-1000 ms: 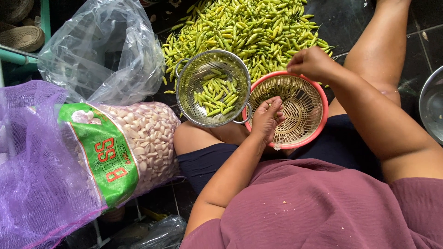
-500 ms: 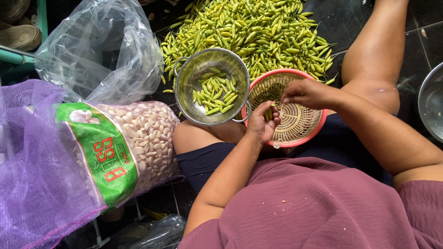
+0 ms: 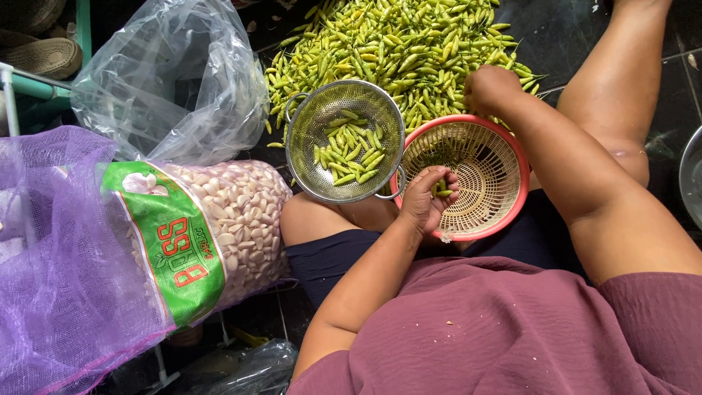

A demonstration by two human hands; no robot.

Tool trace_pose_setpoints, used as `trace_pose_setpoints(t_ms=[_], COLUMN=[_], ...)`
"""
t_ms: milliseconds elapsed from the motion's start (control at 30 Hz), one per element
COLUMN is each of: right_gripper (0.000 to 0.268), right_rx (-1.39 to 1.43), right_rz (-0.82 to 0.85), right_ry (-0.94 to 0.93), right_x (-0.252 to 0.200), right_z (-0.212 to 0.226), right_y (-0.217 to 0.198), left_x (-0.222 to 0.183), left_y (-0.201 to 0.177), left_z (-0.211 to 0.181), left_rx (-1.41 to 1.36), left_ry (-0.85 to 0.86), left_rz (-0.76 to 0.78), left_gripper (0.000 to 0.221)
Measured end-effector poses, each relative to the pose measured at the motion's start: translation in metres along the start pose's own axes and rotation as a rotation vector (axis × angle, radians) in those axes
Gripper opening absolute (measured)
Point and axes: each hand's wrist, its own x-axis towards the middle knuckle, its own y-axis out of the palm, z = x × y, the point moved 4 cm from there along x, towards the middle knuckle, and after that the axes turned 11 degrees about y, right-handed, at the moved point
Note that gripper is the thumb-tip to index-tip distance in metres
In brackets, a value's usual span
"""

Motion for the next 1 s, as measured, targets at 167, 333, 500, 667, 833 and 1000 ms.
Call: trace_pose_setpoints(t_ms=[167, 333, 500, 667, 833, 1000], right_gripper=[0.019, 0.022, 0.014, 0.009, 0.009, 0.009], right_rx=[0.151, 0.443, 0.460, 0.798, 1.371, 1.648], right_rz=[-0.058, 0.132, 0.327, 0.520, 0.685, 0.716], right_ry=[0.012, -0.063, -0.108, -0.091, -0.082, 0.031], right_x=[-0.058, -0.150, -0.181, -0.181, -0.171, -0.179], right_z=[0.006, 0.024, 0.027, 0.021, 0.016, 0.016], right_y=[-0.065, -0.118, -0.088, -0.060, -0.008, 0.003], left_x=[-0.002, 0.000, -0.005, -0.004, -0.010, -0.008], left_y=[0.015, 0.020, 0.014, 0.007, 0.013, 0.013], left_z=[-0.005, -0.005, 0.001, 0.004, 0.002, 0.000], left_rx=[0.023, 0.296, 0.436, 0.318, 0.060, -0.049], left_ry=[0.047, 0.241, 0.272, 0.068, -0.057, -0.047], left_rz=[0.024, -0.053, -0.019, 0.048, 0.141, 0.124], left_gripper=[0.032, 0.051, 0.043, 0.029, 0.029, 0.024])
